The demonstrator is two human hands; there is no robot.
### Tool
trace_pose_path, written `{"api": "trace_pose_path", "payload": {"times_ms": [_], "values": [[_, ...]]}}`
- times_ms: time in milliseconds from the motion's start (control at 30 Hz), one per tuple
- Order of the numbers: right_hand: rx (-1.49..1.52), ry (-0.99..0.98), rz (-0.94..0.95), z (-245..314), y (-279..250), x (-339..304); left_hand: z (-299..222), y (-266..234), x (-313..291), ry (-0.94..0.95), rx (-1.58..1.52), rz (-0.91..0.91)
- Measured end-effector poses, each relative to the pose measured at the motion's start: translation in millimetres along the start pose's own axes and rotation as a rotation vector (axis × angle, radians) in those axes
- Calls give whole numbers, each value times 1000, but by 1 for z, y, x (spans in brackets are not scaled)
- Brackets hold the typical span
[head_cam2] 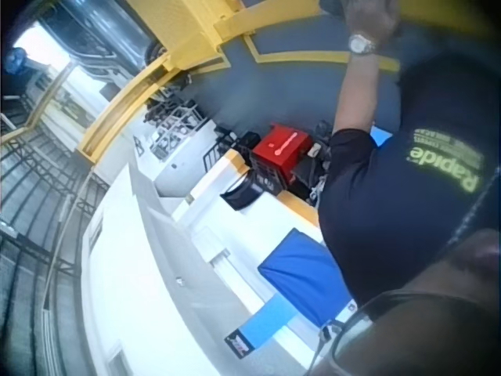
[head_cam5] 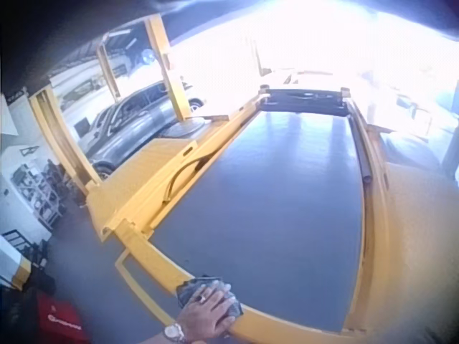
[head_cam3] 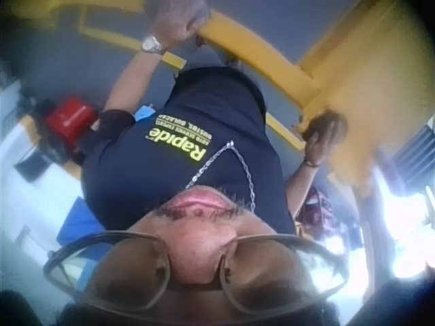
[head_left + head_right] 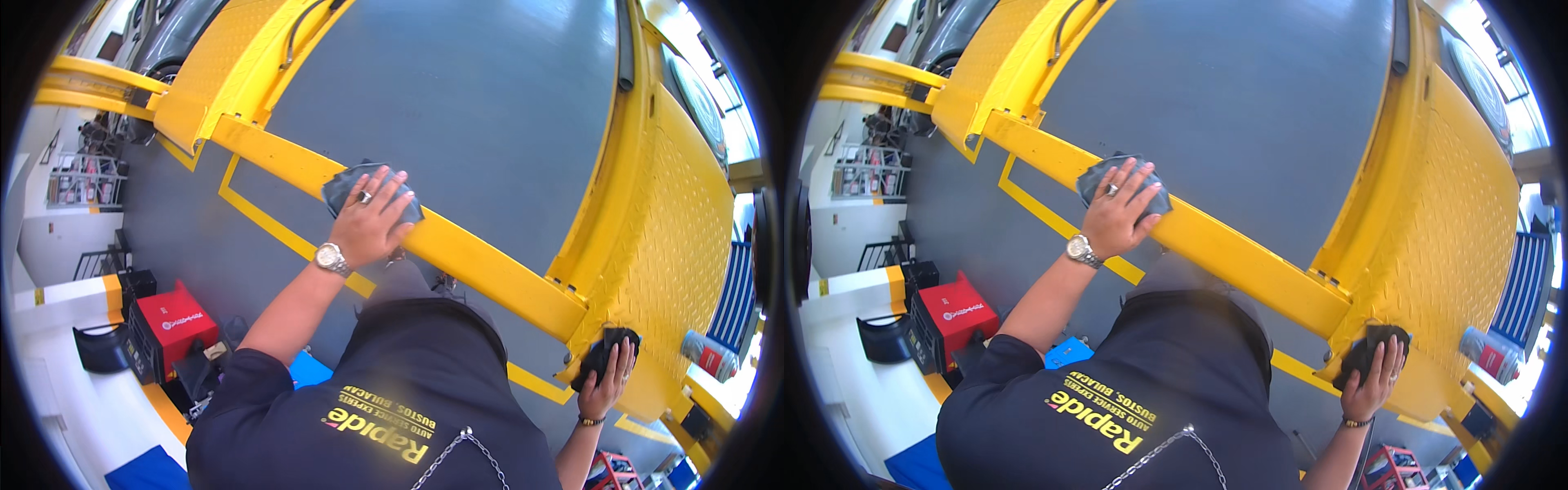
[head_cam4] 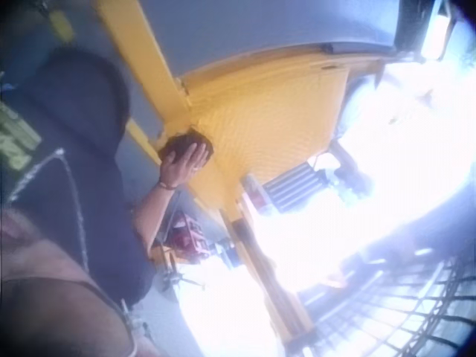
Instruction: The person wipes the yellow metal platform of a car lift with a dark cloth. They move around the lift, cleaning the flat surfaces and the side rails. A spray can is visible on the platform, and the person occasionally picks it up while continuing to wipe the equipment.
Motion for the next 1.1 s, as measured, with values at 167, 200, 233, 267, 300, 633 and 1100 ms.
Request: {"api": "trace_pose_path", "payload": {"times_ms": [167, 200, 233, 267, 300, 633, 1100], "values": [[-6, -30, 53, -6, 2, -4, 35, 14, -16, -36, -19, 24], [-9, -26, 54, -8, 2, -7, 41, 13, -20, -41, -19, 20], [-11, -21, 55, -11, 4, -10, 53, 10, -23, -56, 8, -6], [-15, -16, 61, -13, 4, -12, 71, 7, -28, -73, 31, -28], [-20, -24, 73, -14, 6, -13, 91, 4, -34, -87, 58, -53], [-49, -27, 76, -22, 6, -13, 381, -54, -80, -271, 256, -215], [-55, -11, 86, -16, 2, -19, 188, -20, -85, -256, 28, -52]]}}
Point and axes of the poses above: each hand's wrist, its own x-axis towards the middle knuckle, its own y-axis out of the palm, z = x × y, the point moved 9 cm from there along x, towards the middle knuckle, and after that the axes turned 13 degrees about -z, right-handed, at the moved point
